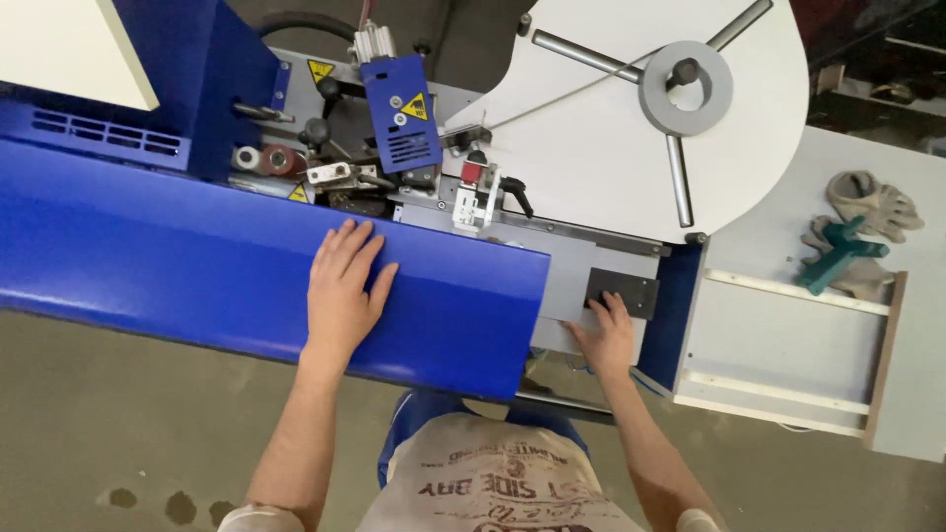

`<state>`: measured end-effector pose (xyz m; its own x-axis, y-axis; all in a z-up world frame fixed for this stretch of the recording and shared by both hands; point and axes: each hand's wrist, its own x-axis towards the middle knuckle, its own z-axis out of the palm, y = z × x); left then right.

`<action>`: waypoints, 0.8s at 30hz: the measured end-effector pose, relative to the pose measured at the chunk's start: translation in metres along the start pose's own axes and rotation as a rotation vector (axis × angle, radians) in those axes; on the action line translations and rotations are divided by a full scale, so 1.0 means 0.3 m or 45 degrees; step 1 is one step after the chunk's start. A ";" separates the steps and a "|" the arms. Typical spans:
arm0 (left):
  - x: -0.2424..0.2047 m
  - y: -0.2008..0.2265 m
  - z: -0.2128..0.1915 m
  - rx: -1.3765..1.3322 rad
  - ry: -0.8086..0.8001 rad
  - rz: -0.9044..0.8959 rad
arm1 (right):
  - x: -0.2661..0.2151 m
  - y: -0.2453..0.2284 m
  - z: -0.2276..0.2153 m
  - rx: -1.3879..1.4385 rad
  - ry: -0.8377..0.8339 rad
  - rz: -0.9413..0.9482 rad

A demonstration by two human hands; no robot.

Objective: The person operates an edge banding machine to apply blue tape to the edges of rectangular grey boards. They feed the boards into the machine, retrieve them, and use a yellow scraper to smooth the edges. The person also uses a green handheld tool to press down the edges of the boards.

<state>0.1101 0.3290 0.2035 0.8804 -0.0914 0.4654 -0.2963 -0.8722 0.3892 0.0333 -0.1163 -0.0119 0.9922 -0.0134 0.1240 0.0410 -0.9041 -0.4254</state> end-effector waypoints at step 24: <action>-0.020 -0.018 -0.027 -0.247 0.021 -0.044 | -0.070 -0.116 0.133 0.180 -0.002 -0.098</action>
<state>0.1034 0.3380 0.2050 0.8855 -0.0533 0.4615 -0.3329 -0.7656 0.5505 0.0157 -0.0675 -0.0355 0.9857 0.0541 0.1597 0.1327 -0.8332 -0.5368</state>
